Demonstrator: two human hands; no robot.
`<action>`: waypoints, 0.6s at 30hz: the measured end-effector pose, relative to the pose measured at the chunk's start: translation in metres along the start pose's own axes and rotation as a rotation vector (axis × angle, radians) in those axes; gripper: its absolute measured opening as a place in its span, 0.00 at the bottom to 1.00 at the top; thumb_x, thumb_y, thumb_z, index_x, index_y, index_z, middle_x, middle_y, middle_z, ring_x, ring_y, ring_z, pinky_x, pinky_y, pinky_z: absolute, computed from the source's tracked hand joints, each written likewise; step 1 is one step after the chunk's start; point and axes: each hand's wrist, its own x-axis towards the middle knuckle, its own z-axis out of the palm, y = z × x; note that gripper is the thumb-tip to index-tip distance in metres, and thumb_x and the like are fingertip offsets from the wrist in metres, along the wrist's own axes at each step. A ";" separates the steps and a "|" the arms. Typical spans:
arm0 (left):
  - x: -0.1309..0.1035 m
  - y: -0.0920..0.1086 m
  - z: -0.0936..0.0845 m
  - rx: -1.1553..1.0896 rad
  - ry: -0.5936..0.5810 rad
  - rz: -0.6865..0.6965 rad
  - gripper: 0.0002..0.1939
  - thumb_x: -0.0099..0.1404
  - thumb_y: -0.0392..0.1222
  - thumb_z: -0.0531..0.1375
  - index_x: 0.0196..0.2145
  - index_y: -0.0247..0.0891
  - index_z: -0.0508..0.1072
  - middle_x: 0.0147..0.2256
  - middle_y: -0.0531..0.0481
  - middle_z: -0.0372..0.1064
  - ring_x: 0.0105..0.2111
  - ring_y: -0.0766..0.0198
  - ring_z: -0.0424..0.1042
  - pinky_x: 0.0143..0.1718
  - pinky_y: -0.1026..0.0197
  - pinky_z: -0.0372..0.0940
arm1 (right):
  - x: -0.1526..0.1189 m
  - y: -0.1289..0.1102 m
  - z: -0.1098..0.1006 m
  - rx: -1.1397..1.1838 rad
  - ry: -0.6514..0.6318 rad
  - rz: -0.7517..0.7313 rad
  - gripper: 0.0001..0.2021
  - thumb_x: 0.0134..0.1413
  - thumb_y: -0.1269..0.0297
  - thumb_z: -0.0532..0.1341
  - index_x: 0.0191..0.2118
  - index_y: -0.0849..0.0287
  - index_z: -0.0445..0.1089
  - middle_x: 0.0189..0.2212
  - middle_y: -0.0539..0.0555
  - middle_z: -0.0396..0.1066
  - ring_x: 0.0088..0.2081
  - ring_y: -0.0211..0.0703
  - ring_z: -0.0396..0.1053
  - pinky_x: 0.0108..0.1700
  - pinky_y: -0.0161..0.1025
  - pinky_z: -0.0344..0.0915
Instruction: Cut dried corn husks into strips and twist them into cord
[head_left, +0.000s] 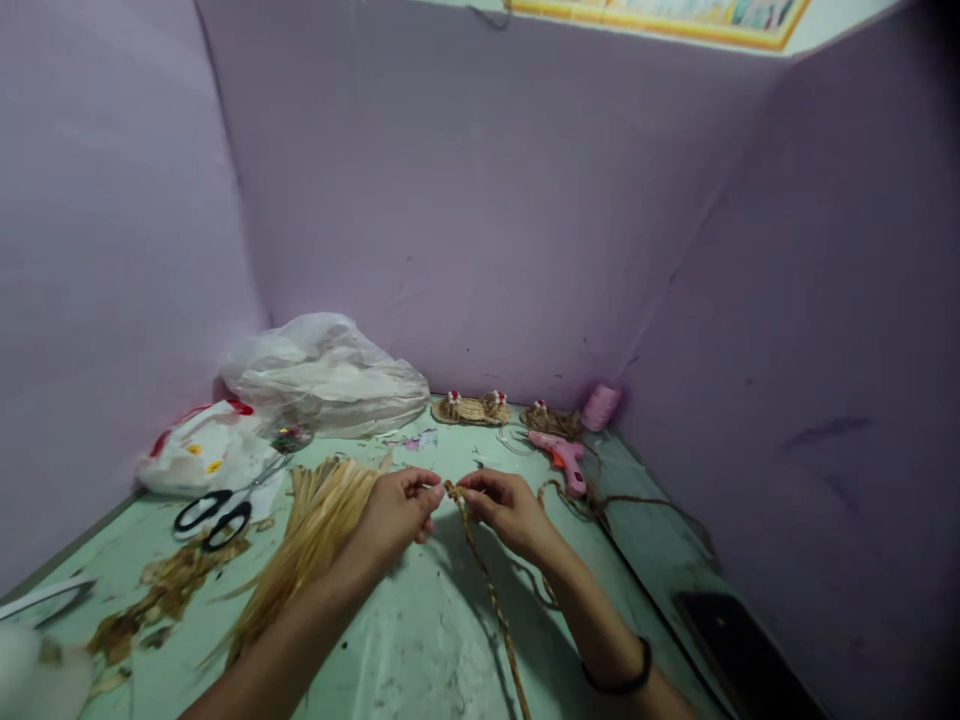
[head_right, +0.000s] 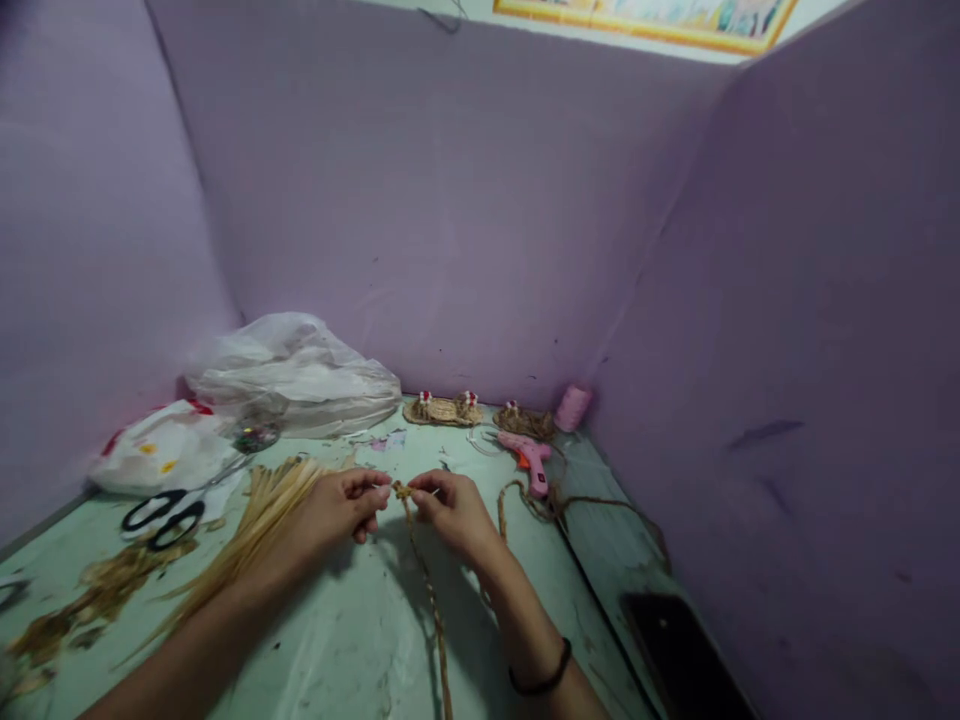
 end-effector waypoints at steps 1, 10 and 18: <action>0.003 0.002 0.002 -0.046 -0.007 -0.001 0.18 0.45 0.46 0.61 0.33 0.32 0.68 0.16 0.57 0.61 0.13 0.70 0.59 0.15 0.66 0.55 | -0.002 -0.003 0.003 -0.008 0.025 -0.016 0.10 0.49 0.63 0.56 0.34 0.63 0.71 0.22 0.50 0.68 0.22 0.35 0.63 0.25 0.32 0.59; 0.002 -0.008 0.011 -0.032 0.007 0.191 0.16 0.43 0.39 0.61 0.32 0.31 0.73 0.24 0.50 0.70 0.27 0.65 0.68 0.30 0.63 0.62 | -0.016 -0.013 0.023 -0.157 0.195 -0.234 0.21 0.47 0.74 0.54 0.50 0.61 0.64 0.39 0.58 0.70 0.33 0.39 0.67 0.35 0.37 0.65; 0.004 -0.013 0.013 -0.307 -0.109 -0.162 0.26 0.37 0.31 0.61 0.38 0.30 0.66 0.18 0.56 0.66 0.20 0.68 0.64 0.24 0.66 0.58 | -0.020 -0.009 0.032 -0.245 0.164 -0.219 0.13 0.39 0.77 0.54 0.35 0.60 0.66 0.27 0.50 0.66 0.27 0.36 0.61 0.28 0.33 0.58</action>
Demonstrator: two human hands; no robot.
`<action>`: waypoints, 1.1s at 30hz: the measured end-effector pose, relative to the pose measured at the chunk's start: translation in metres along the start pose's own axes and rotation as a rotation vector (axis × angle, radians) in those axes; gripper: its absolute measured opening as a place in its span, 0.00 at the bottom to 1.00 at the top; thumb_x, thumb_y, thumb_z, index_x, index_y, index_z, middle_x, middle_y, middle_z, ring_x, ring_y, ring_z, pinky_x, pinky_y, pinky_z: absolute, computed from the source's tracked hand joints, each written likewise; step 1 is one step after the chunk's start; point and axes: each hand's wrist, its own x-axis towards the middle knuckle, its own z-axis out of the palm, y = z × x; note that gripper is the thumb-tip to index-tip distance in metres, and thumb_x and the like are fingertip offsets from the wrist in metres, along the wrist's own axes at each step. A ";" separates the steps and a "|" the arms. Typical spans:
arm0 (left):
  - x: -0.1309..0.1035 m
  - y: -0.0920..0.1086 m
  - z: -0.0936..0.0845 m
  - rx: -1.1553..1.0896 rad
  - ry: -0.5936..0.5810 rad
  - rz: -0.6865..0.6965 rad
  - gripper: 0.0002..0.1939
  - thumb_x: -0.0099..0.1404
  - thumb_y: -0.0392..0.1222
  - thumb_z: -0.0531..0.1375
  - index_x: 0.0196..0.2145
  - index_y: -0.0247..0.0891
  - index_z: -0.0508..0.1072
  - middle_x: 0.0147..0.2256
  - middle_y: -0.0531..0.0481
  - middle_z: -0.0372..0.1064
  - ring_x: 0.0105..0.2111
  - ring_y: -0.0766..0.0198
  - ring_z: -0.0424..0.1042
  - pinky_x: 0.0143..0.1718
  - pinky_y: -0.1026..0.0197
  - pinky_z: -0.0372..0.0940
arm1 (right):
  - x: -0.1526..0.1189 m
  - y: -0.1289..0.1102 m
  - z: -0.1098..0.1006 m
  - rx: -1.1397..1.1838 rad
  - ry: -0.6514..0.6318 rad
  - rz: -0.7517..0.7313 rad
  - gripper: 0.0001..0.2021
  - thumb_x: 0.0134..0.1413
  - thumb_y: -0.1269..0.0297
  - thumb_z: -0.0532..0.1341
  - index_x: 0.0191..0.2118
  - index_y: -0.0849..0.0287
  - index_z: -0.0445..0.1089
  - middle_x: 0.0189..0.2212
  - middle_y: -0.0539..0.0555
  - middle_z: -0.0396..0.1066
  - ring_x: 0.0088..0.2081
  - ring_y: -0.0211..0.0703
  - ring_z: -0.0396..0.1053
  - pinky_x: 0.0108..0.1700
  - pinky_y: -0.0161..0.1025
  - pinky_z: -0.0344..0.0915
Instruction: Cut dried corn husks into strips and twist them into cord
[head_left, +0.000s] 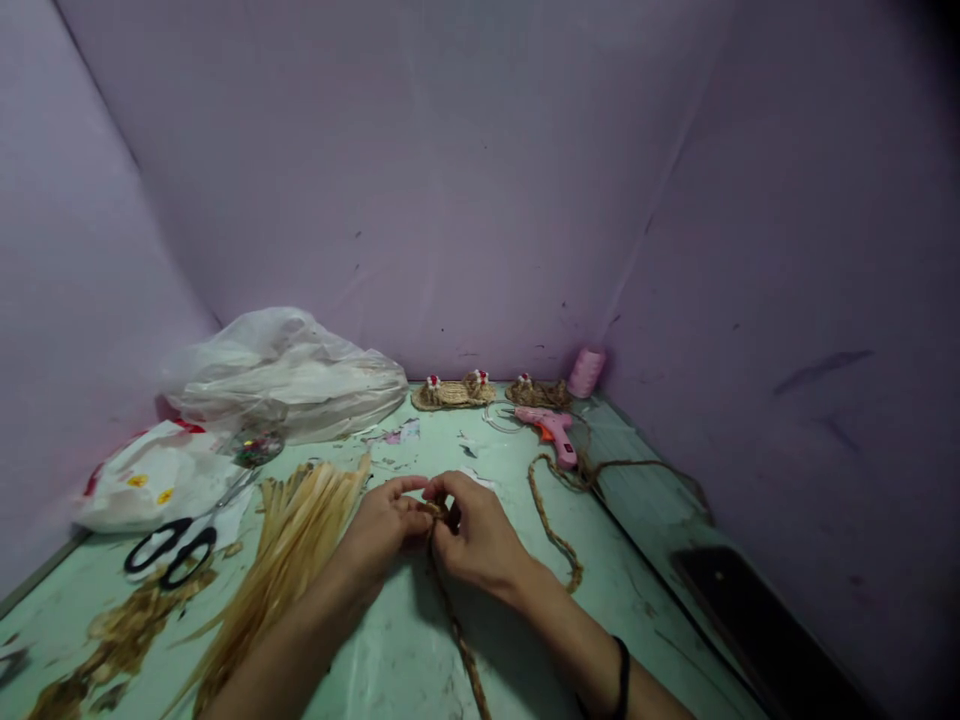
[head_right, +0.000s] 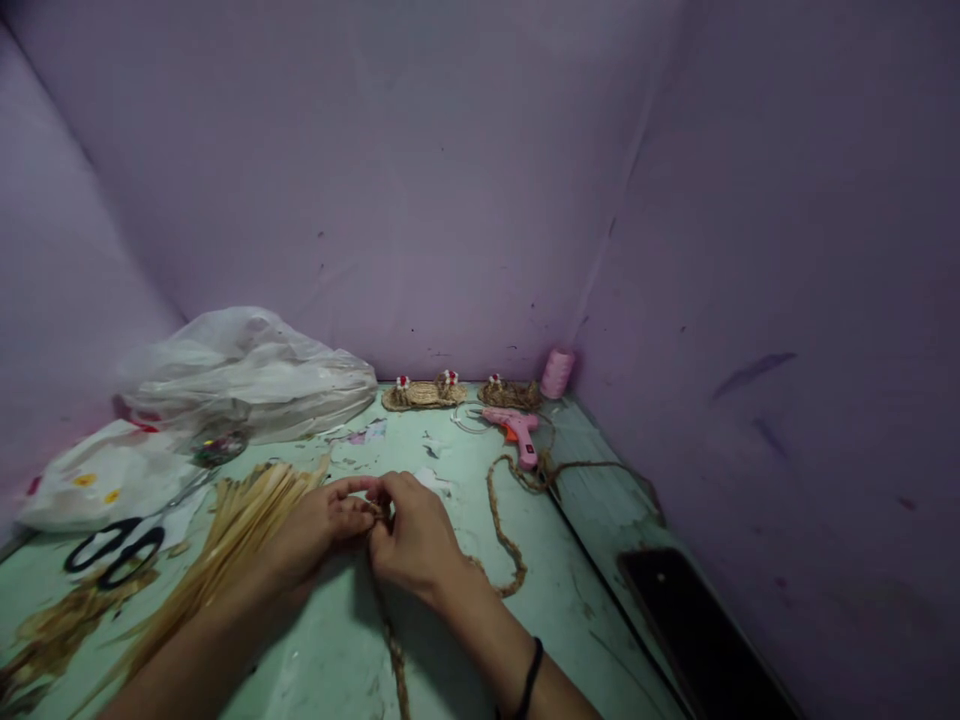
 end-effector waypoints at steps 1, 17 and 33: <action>-0.001 -0.001 0.001 -0.025 -0.024 -0.040 0.24 0.37 0.31 0.60 0.37 0.31 0.66 0.18 0.55 0.66 0.19 0.69 0.64 0.24 0.66 0.58 | 0.000 0.001 0.000 0.033 -0.001 0.060 0.12 0.38 0.76 0.54 0.33 0.59 0.64 0.24 0.48 0.64 0.24 0.35 0.60 0.25 0.32 0.56; 0.001 -0.005 0.002 0.834 -0.058 0.120 0.07 0.48 0.34 0.52 0.14 0.36 0.62 0.15 0.57 0.52 0.20 0.69 0.52 0.23 0.65 0.45 | 0.003 0.018 -0.001 0.655 -0.287 0.440 0.08 0.27 0.77 0.57 0.22 0.60 0.60 0.15 0.41 0.56 0.17 0.27 0.51 0.19 0.27 0.47; -0.001 0.033 -0.034 0.355 -0.005 -0.037 0.08 0.45 0.40 0.59 0.15 0.34 0.65 0.14 0.53 0.58 0.15 0.71 0.54 0.18 0.68 0.47 | 0.019 0.036 -0.065 0.249 -0.056 0.199 0.05 0.38 0.65 0.62 0.24 0.62 0.70 0.21 0.50 0.65 0.24 0.34 0.55 0.27 0.33 0.52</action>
